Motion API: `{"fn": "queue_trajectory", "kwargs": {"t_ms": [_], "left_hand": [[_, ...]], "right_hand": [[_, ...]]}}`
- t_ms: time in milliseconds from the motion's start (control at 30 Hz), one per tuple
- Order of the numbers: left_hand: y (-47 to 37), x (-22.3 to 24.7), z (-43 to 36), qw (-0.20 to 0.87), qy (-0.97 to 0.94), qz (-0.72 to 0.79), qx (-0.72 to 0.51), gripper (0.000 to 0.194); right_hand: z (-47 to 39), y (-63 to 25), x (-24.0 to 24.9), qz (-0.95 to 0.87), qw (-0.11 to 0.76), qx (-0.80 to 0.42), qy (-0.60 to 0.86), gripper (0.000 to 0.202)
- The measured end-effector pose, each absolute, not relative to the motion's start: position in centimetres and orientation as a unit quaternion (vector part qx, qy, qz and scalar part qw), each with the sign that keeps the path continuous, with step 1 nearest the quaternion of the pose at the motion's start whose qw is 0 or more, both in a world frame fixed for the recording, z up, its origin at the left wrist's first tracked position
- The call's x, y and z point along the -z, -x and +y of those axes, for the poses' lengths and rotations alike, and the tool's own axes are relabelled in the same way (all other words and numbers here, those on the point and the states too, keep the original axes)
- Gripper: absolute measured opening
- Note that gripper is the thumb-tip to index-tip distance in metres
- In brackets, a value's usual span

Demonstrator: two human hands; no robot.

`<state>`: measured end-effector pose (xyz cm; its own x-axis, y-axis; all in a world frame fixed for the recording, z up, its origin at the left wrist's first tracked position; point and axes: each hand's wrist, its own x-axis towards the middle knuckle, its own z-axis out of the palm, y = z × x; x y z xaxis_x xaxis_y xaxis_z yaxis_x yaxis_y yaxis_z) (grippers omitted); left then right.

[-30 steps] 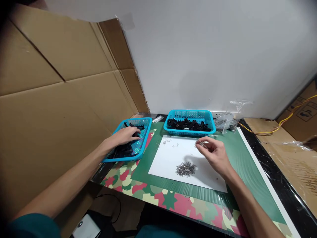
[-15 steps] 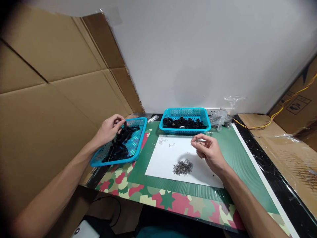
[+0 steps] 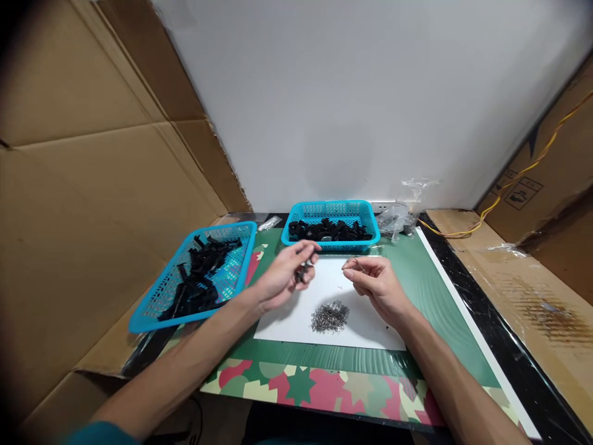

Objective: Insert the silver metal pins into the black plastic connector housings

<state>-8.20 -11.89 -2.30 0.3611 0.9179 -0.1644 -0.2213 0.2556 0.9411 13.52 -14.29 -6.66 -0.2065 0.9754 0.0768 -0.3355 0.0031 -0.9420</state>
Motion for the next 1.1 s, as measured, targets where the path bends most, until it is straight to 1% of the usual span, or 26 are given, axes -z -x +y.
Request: {"fn": "queue_trajectory", "kwargs": {"t_ms": [133, 267, 400, 533, 733, 900, 1100], "left_hand": [[6.6, 5.5, -13.2, 0.788, -0.39, 0.353, -0.321, 0.032], [7.1, 6.2, -14.0, 0.813, -0.409, 0.314, -0.271, 0.033], [7.5, 5.9, -14.1, 0.815, -0.433, 0.285, -0.26, 0.031], [7.5, 6.0, -13.8, 0.803, -0.448, 0.288, -0.268, 0.029], [7.4, 6.1, -13.8, 0.799, -0.435, 0.294, -0.294, 0.03], [7.2, 6.4, -14.0, 0.778, -0.439, 0.305, -0.331, 0.034], [7.1, 6.7, -13.8, 0.724, -0.489, 0.349, -0.34, 0.034]], "right_hand": [[-14.0, -13.8, 7.4, -0.517, 0.515, -0.583, 0.358, 0.027], [-14.0, -13.8, 7.7, -0.568, 0.49, -0.556, 0.358, 0.021], [-14.3, -13.6, 7.2, -0.586, 0.474, -0.544, 0.369, 0.021], [-14.4, -13.5, 6.7, -0.608, 0.471, -0.499, 0.399, 0.024], [-14.6, -13.6, 6.8, -0.644, 0.48, -0.429, 0.413, 0.016], [-14.8, -13.3, 7.1, -0.649, 0.487, -0.385, 0.44, 0.015], [-14.8, -13.1, 7.0, -0.625, 0.482, -0.396, 0.469, 0.018]]}}
